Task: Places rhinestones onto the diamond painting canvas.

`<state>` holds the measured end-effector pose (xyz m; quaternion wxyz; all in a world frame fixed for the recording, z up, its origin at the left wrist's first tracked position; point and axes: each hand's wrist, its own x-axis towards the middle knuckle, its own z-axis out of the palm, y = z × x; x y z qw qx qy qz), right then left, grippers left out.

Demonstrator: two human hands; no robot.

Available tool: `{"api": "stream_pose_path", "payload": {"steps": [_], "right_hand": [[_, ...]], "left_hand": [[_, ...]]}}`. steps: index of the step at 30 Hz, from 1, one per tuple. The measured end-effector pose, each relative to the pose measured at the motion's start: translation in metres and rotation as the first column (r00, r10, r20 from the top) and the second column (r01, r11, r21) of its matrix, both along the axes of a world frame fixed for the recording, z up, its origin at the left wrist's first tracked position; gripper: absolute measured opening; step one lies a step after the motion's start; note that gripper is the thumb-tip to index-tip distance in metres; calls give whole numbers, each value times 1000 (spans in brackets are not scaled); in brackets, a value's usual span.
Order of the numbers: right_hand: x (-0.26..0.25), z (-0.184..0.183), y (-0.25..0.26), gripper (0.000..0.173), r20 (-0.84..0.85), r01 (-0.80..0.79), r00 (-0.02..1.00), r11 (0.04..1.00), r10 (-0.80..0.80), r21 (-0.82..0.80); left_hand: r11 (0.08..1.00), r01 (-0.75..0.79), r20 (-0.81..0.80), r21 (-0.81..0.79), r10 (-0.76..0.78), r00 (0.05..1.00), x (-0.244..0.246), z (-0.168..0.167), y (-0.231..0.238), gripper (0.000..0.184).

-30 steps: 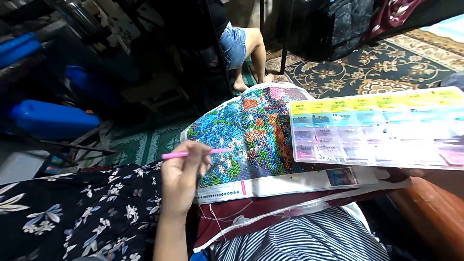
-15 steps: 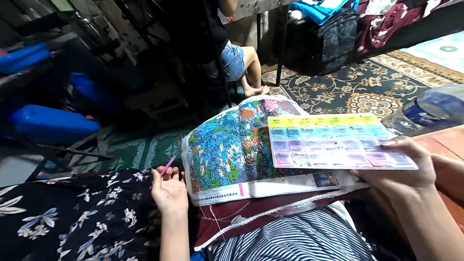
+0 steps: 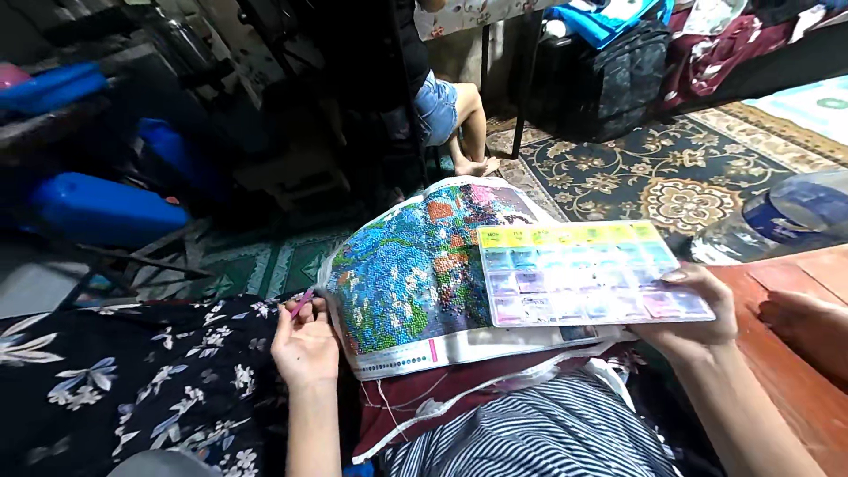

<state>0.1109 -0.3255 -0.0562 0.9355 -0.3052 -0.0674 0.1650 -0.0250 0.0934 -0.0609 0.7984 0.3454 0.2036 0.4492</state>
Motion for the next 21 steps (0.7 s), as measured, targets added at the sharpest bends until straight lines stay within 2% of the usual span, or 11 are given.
{"api": "stream_pose_path", "payload": {"steps": [5,11,13,18,21], "right_hand": [[-4,-6,12,24,-30,-60,998,996,61,60],[3,0,-4,24,8,8,1000,999,-9,36],[5,1,-11,25,50,9,999,1000,-11,26],[1,15,-12,30,-2,12,1000,1000,-12,6],[-3,21,-9,27,21,9,1000,1000,-9,-19]], "left_hand": [[1000,16,24,-16,-16,1000,-7,1,9,43],[999,29,-136,-22,-32,990,-19,10,18,43],[999,-3,-158,35,9,987,-23,19,18,41],[967,-149,-321,206,211,923,-32,49,10,30],[912,-238,-295,333,341,893,-39,60,5,25]]}}
